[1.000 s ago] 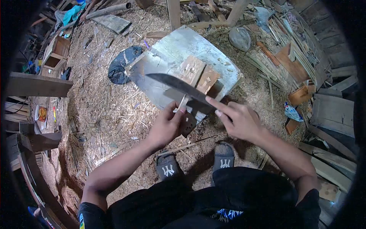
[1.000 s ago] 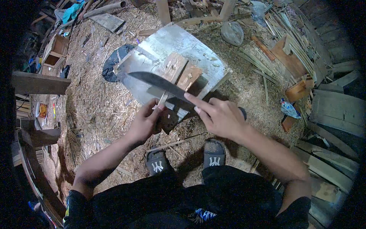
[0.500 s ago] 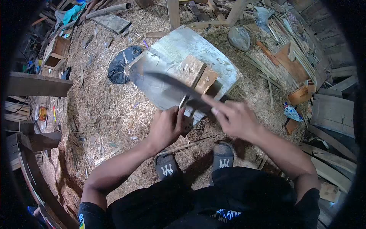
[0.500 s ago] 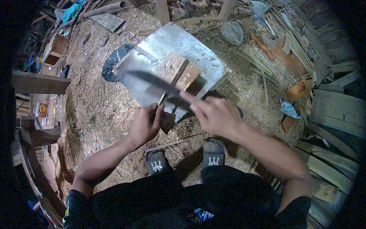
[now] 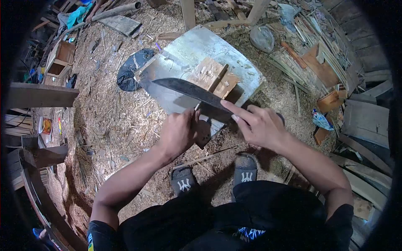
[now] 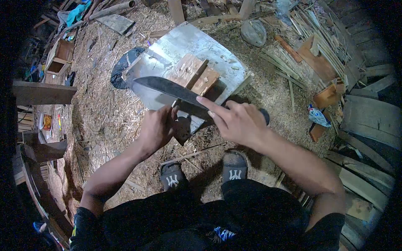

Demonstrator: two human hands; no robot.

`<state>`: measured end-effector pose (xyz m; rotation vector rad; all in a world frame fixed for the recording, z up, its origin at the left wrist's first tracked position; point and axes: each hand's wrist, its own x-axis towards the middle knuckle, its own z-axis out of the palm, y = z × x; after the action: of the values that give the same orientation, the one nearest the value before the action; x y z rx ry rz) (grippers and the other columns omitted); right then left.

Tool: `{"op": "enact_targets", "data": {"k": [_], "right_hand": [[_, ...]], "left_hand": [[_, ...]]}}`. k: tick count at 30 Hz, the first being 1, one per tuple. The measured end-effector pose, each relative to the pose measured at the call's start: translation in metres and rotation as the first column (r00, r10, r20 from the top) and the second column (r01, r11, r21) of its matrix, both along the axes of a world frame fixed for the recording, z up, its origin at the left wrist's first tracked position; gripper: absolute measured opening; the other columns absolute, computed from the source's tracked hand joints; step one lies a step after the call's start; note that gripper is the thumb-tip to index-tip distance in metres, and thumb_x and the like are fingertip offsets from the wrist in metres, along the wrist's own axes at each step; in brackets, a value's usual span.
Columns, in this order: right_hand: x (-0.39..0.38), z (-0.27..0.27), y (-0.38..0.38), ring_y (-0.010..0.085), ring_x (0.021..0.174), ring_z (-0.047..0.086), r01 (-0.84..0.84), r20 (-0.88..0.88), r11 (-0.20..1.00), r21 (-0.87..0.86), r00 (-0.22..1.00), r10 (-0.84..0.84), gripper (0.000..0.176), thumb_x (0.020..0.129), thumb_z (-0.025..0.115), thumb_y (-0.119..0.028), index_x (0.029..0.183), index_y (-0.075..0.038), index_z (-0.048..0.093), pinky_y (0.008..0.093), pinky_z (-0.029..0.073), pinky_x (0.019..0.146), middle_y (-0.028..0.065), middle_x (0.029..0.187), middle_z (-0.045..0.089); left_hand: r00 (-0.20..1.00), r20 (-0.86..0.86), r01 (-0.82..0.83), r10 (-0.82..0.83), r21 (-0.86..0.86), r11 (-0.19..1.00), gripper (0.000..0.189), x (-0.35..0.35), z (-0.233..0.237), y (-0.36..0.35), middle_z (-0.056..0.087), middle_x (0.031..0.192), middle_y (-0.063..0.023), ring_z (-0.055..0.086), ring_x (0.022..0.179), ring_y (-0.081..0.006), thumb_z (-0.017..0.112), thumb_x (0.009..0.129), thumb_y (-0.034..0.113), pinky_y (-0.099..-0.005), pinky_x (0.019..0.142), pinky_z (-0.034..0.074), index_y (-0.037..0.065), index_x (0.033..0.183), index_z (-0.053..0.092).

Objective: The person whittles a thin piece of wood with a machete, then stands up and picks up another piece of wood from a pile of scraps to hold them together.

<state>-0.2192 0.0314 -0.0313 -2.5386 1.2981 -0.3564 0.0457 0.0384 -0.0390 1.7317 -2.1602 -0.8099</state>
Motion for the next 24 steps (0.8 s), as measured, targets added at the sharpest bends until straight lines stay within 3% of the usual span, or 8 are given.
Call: {"op": "enact_targets", "data": {"k": [6,8,10,12,15,16,18,24], "right_hand": [[-0.001,0.01,-0.004,0.0281,0.049,0.065,0.056,-0.017,0.975,0.216,0.998,-0.053,0.05,0.102,0.052,-0.025,0.151,-0.032,0.047,0.0447,0.058,0.048,0.0165,0.064,0.062],[-0.008,-0.011,-0.017,0.0184,0.041,0.053,0.071,0.114,0.997,-0.01,0.991,-0.069,0.048,0.103,0.051,-0.026,0.151,-0.03,0.048,0.0339,0.049,0.035,0.0101,0.06,0.059],[0.001,0.017,-0.011,0.0157,0.04,0.049,0.112,-0.069,0.949,0.294,0.993,-0.096,0.047,0.103,0.051,-0.027,0.15,-0.035,0.048,0.0324,0.047,0.034,0.0083,0.06,0.058],[0.0,-0.015,0.001,0.0096,0.038,0.039,-0.074,0.136,0.99,-0.123,0.987,0.091,0.047,0.104,0.051,-0.031,0.15,-0.035,0.047,0.0268,0.037,0.03,0.003,0.057,0.053],[-0.011,-0.013,-0.015,0.0125,0.038,0.043,0.081,0.125,0.978,0.191,0.987,-0.106,0.046,0.103,0.053,-0.029,0.149,-0.032,0.05,0.0298,0.04,0.032,0.0059,0.057,0.056],[-0.009,-0.017,-0.025,0.0191,0.039,0.05,0.055,0.238,0.994,-0.093,0.971,-0.032,0.047,0.103,0.053,-0.025,0.149,-0.03,0.05,0.0354,0.046,0.036,0.009,0.058,0.057],[-0.01,-0.008,-0.017,0.0279,0.043,0.057,0.108,0.066,0.955,0.276,0.989,-0.131,0.051,0.101,0.055,-0.024,0.15,-0.032,0.048,0.0428,0.053,0.043,0.0127,0.06,0.06],[-0.011,-0.018,-0.018,0.0315,0.051,0.064,0.077,0.168,0.993,0.095,0.982,-0.092,0.053,0.098,0.057,-0.024,0.15,-0.031,0.048,0.0457,0.058,0.05,0.0155,0.062,0.061]], "left_hand": [[0.998,-0.012,0.066,-0.069,-0.143,0.988,0.019,0.007,-0.013,0.01,0.06,0.064,-0.0244,0.063,0.061,-0.0458,0.062,0.097,0.012,-0.0488,0.054,0.049,0.001,0.082,0.06],[1.0,-0.014,0.024,-0.025,-0.076,0.997,0.018,0.006,-0.011,0.01,0.06,0.063,-0.0242,0.063,0.06,-0.0458,0.062,0.097,0.012,-0.0487,0.055,0.049,0.001,0.082,0.06],[0.998,-0.025,0.049,-0.05,-0.07,0.996,0.018,0.007,-0.012,0.009,0.06,0.063,-0.0237,0.063,0.059,-0.0451,0.062,0.097,0.012,-0.048,0.055,0.05,0.0,0.084,0.061],[0.999,-0.016,0.042,-0.044,-0.093,0.995,0.019,0.005,-0.014,0.01,0.06,0.062,-0.0236,0.063,0.059,-0.045,0.062,0.097,0.012,-0.0478,0.054,0.049,0.0,0.083,0.061],[0.999,-0.042,0.018,-0.022,-0.088,0.996,0.022,0.004,-0.011,0.01,0.06,0.061,-0.0256,0.063,0.058,-0.0466,0.06,0.098,0.015,-0.0515,0.054,0.05,0.001,0.082,0.061],[0.997,-0.083,0.0,-0.006,-0.069,0.998,0.024,0.003,-0.009,0.008,0.059,0.06,-0.0277,0.063,0.058,-0.0483,0.059,0.099,0.018,-0.0554,0.054,0.05,0.001,0.082,0.061],[0.997,-0.079,0.007,-0.012,-0.059,0.998,0.027,0.003,-0.005,0.008,0.06,0.061,-0.0259,0.063,0.059,-0.0463,0.058,0.1,0.017,-0.0512,0.054,0.05,0.0,0.08,0.061],[0.994,-0.108,-0.023,0.017,-0.053,0.998,0.031,0.001,-0.005,0.009,0.059,0.06,-0.024,0.064,0.057,-0.0428,0.057,0.102,0.017,-0.0455,0.053,0.049,-0.002,0.077,0.061]]}}
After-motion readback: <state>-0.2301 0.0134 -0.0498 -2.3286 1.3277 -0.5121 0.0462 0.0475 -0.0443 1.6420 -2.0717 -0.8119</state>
